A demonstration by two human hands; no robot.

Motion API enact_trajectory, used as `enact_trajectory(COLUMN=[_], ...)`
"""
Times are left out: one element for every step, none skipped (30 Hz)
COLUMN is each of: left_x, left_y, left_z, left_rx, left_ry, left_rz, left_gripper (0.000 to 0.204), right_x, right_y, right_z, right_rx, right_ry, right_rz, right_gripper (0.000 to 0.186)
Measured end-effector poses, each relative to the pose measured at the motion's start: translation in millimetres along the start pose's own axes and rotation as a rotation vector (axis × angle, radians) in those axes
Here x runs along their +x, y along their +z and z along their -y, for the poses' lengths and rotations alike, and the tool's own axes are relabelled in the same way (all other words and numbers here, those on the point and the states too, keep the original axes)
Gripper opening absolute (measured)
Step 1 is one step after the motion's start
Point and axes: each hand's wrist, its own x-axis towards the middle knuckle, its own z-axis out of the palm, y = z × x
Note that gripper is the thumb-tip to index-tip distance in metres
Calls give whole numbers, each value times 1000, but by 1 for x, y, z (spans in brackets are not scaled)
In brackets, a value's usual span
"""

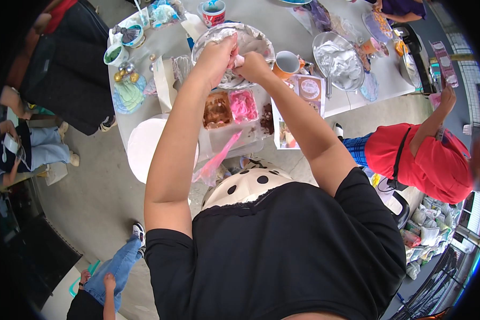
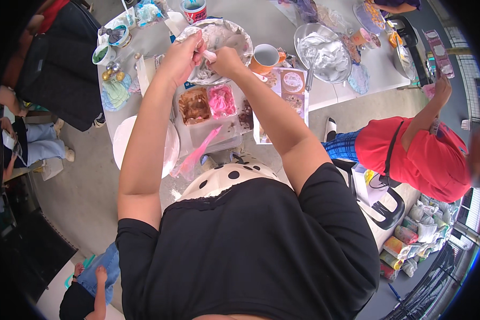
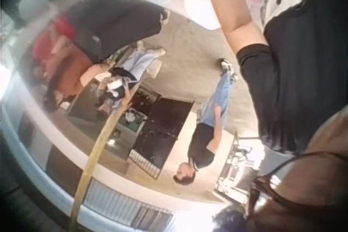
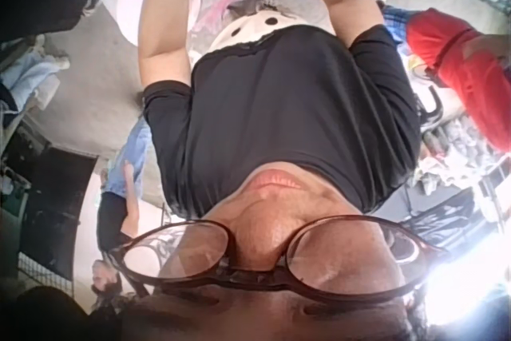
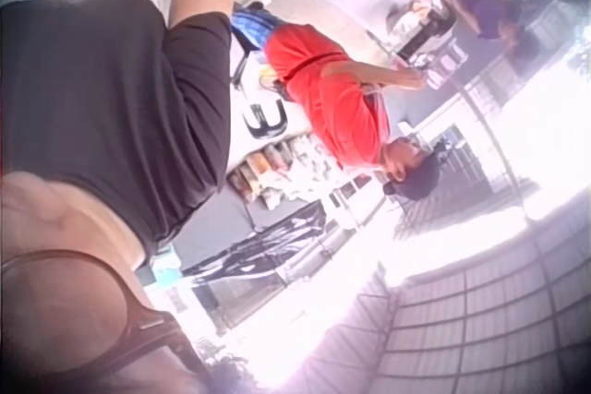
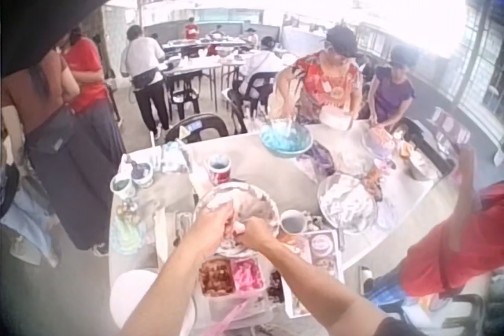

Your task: The person is frosting a small pastry with pink and brown frosting using a small spatula while holding the pastry over a plastic container.

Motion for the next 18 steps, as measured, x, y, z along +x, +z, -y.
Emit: enact_trajectory(left_x=[1,1,1,1,1,0,0,-1,-3,-4,-5,-7,-8,-10,-14,-22,-27,-22], left_y=[-1,-3,-3,-3,-4,-3,-3,-2,0,2,5,6,7,8,11,16,20,19], left_z=[1,2,3,4,5,5,5,5,3,2,1,1,1,0,-5,-12,-17,-14], left_rx=[2,4,5,1,-4,-4,-5,-6,-5,-8,-11,-9,22,52,54,93,132,132], left_ry=[3,6,4,9,13,9,14,18,17,22,28,27,13,0,-2,38,82,81], left_rz=[16,32,32,34,35,35,29,23,24,10,-4,-5,-23,-40,-45,-41,-33,-25], left_gripper=[24,24,24,23,23,23,23,22,22,23,23,23,23,23,23,24,24,24], right_x=[0,0,0,0,0,-1,-1,-2,-2,-2,-1,0,1,2,-1,-9,-16,-14], right_y=[1,1,2,3,4,4,3,3,3,3,4,4,4,5,1,-8,-15,-14], right_z=[-1,-2,-3,-4,-4,-3,-1,0,-1,-3,-4,-6,-8,-10,0,17,27,21], right_rx=[7,14,16,-6,-28,-27,-44,-60,-59,-52,-44,-42,-39,-36,-32,13,56,54], right_ry=[-8,-17,-16,-24,-33,-30,-37,-45,-43,-63,-83,-84,-79,-74,-76,-54,-32,-27], right_rz=[4,8,8,6,4,6,8,11,11,-4,-18,-17,-16,-14,-10,-37,-69,-75], right_gripper=[17,17,17,17,17,17,17,16,16,16,16,16,17,17,17,18,20,20])
